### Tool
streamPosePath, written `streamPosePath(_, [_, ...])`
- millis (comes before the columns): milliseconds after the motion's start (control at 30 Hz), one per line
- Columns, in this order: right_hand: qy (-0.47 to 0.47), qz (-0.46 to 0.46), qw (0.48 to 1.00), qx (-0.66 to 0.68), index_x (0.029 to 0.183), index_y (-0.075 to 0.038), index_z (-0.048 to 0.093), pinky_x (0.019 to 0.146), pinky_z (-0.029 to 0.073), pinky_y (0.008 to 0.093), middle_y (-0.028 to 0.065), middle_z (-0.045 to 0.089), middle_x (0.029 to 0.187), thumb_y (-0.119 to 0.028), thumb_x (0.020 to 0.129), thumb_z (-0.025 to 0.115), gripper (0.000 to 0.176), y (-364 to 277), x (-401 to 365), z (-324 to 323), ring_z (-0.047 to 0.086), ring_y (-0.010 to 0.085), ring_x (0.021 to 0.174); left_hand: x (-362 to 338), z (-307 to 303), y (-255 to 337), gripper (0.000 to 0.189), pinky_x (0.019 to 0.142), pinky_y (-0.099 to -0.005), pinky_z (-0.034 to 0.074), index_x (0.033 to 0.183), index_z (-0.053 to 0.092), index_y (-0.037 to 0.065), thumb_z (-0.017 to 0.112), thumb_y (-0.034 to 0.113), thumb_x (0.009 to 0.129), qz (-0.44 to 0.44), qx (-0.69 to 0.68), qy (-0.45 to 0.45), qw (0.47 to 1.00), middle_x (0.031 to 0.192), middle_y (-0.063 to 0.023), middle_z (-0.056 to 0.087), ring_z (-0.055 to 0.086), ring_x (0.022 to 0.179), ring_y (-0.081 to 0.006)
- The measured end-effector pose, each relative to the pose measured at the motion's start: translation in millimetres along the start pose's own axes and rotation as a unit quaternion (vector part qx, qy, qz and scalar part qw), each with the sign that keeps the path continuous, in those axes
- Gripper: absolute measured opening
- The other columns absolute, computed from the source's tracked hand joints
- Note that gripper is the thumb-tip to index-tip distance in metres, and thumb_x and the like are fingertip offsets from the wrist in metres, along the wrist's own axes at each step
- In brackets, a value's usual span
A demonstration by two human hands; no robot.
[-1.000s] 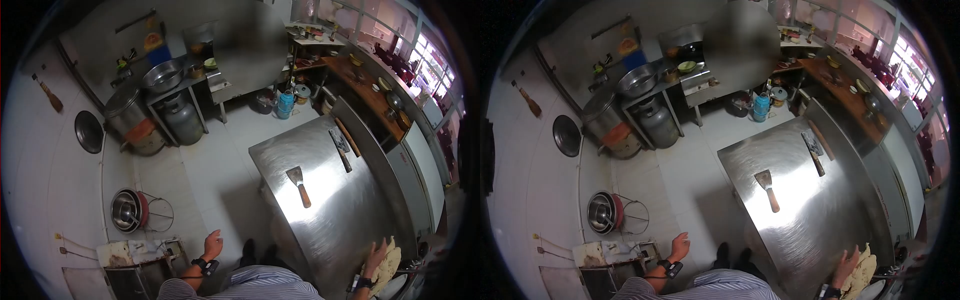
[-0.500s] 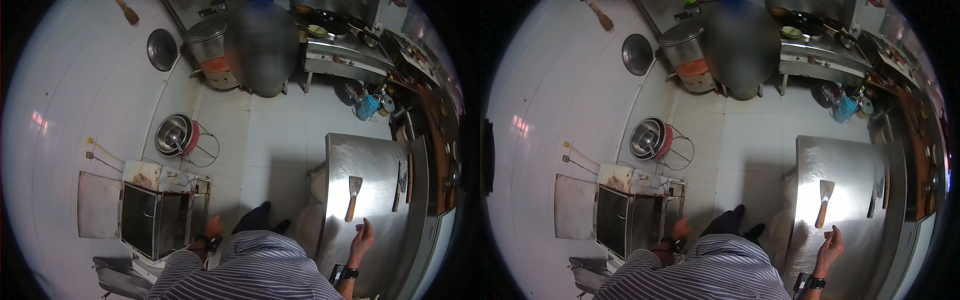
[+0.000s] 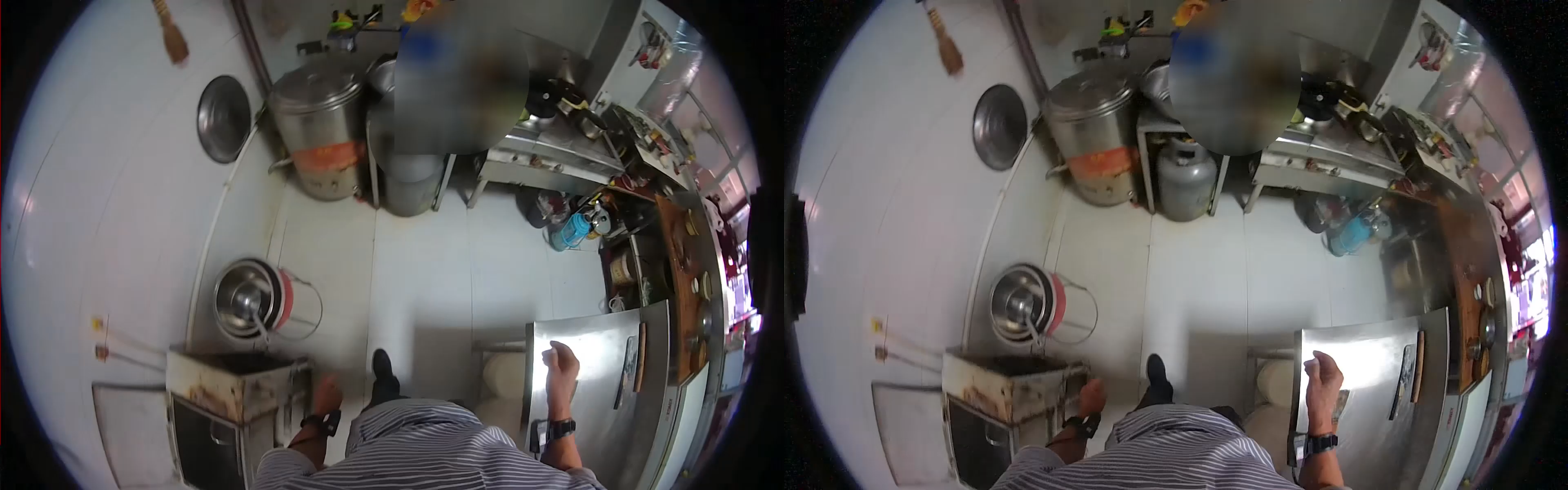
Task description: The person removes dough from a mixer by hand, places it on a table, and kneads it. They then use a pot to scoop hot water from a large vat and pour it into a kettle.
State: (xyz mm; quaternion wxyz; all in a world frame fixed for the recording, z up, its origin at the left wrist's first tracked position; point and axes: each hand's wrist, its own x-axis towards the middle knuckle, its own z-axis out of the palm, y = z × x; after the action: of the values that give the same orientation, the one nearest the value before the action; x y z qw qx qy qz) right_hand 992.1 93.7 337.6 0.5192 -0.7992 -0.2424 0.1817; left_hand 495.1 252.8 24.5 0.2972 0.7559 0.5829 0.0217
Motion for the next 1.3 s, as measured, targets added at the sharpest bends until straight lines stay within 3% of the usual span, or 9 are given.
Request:
streamPosePath(267, [-0.085, 0.037, 0.991, 0.092, 0.107, 0.006, 0.061, 0.066, 0.05, 0.0264, 0.0106, 0.068, 0.088, -0.017, 0.092, 0.057, 0.028, -65, 141, 127, 0.063, 0.0146, 0.076, 90, -85, 4, 0.035, 0.079, -0.0474, 0.049, 0.105, 0.063, 0.003, 0.06, 0.019, 0.074, -0.01, 0.057, -0.107, 0.993, 0.095, -0.0221, 0.063, 0.06, 0.091, -0.0404])
streamPosePath(400, [-0.136, 0.042, 0.977, 0.157, 0.11, 0.005, 0.06, 0.069, 0.051, 0.0271, 0.0098, 0.067, 0.09, -0.019, 0.093, 0.055, 0.03, -87, 254, 199, 0.063, 0.015, 0.078, 105, -26, -56, 0.031, 0.075, -0.0479, 0.05, 0.094, 0.068, 0.003, 0.054, 0.028, 0.083, -0.144, 0.028, 0.027, 0.989, 0.089, -0.0224, 0.064, 0.062, 0.084, -0.0384])
streamPosePath(667, [-0.267, 0.096, 0.915, 0.288, 0.113, 0.002, 0.054, 0.075, 0.05, 0.0298, 0.0071, 0.062, 0.099, -0.035, 0.093, 0.058, 0.042, -87, 545, 385, 0.06, 0.0163, 0.09, 184, -86, 91, 0.019, 0.065, -0.0467, 0.051, 0.079, 0.068, 0.006, 0.06, 0.024, 0.078, -0.266, 0.019, 0.13, 0.955, 0.076, -0.0174, 0.064, 0.062, 0.072, -0.0366])
streamPosePath(1100, [-0.187, 0.309, 0.846, 0.393, 0.106, -0.003, 0.056, 0.059, 0.057, 0.0388, 0.0111, 0.064, 0.082, -0.044, 0.076, 0.074, 0.054, -91, 713, 515, 0.066, 0.0266, 0.074, 562, -288, 245, 0.02, 0.07, -0.0463, 0.05, 0.088, 0.066, 0.006, 0.06, 0.023, 0.079, 0.06, 0.038, 0.23, 0.971, 0.083, -0.0172, 0.065, 0.061, 0.078, -0.0314])
streamPosePath(1133, [-0.169, -0.047, 0.977, 0.117, 0.104, -0.005, 0.057, 0.059, 0.055, 0.0397, 0.0118, 0.065, 0.083, -0.041, 0.072, 0.077, 0.052, -76, 718, 519, 0.066, 0.029, 0.073, 593, -306, 259, 0.02, 0.071, -0.0463, 0.05, 0.089, 0.066, 0.006, 0.06, 0.023, 0.079, 0.088, 0.043, 0.241, 0.966, 0.083, -0.0172, 0.065, 0.061, 0.078, -0.031])
streamPosePath(1167, [-0.115, -0.384, 0.895, -0.195, 0.101, -0.008, 0.057, 0.059, 0.053, 0.0407, 0.0126, 0.066, 0.085, -0.038, 0.067, 0.079, 0.05, -51, 724, 525, 0.066, 0.0313, 0.072, 625, -323, 273, 0.02, 0.071, -0.0462, 0.05, 0.09, 0.066, 0.006, 0.06, 0.023, 0.079, 0.113, 0.05, 0.248, 0.961, 0.084, -0.0172, 0.065, 0.061, 0.079, -0.0306])
streamPosePath(1200, [-0.139, -0.256, 0.952, 0.09, 0.097, -0.01, 0.057, 0.061, 0.05, 0.0428, 0.0122, 0.067, 0.084, -0.036, 0.061, 0.081, 0.05, 16, 745, 585, 0.065, 0.0334, 0.074, 654, -338, 286, 0.021, 0.072, -0.0462, 0.05, 0.091, 0.066, 0.006, 0.06, 0.022, 0.08, 0.138, 0.057, 0.256, 0.955, 0.084, -0.0172, 0.065, 0.061, 0.079, -0.0302])
streamPosePath(1267, [-0.154, -0.248, 0.927, -0.234, 0.092, -0.01, 0.059, 0.058, 0.051, 0.0408, 0.0105, 0.066, 0.07, -0.031, 0.063, 0.08, 0.042, -63, 704, 530, 0.067, 0.0308, 0.069, 712, -363, 309, 0.021, 0.073, -0.0461, 0.049, 0.092, 0.065, 0.006, 0.06, 0.022, 0.08, 0.179, 0.072, 0.272, 0.943, 0.086, -0.0171, 0.065, 0.061, 0.08, -0.0294])
streamPosePath(1300, [-0.164, -0.049, 0.981, 0.093, 0.088, -0.01, 0.061, 0.056, 0.052, 0.0381, 0.0099, 0.066, 0.069, -0.027, 0.067, 0.075, 0.031, -76, 691, 535, 0.068, 0.0272, 0.066, 737, -369, 316, 0.021, 0.073, -0.0461, 0.049, 0.093, 0.065, 0.006, 0.06, 0.022, 0.08, 0.194, 0.084, 0.272, 0.939, 0.086, -0.0171, 0.065, 0.061, 0.081, -0.029])
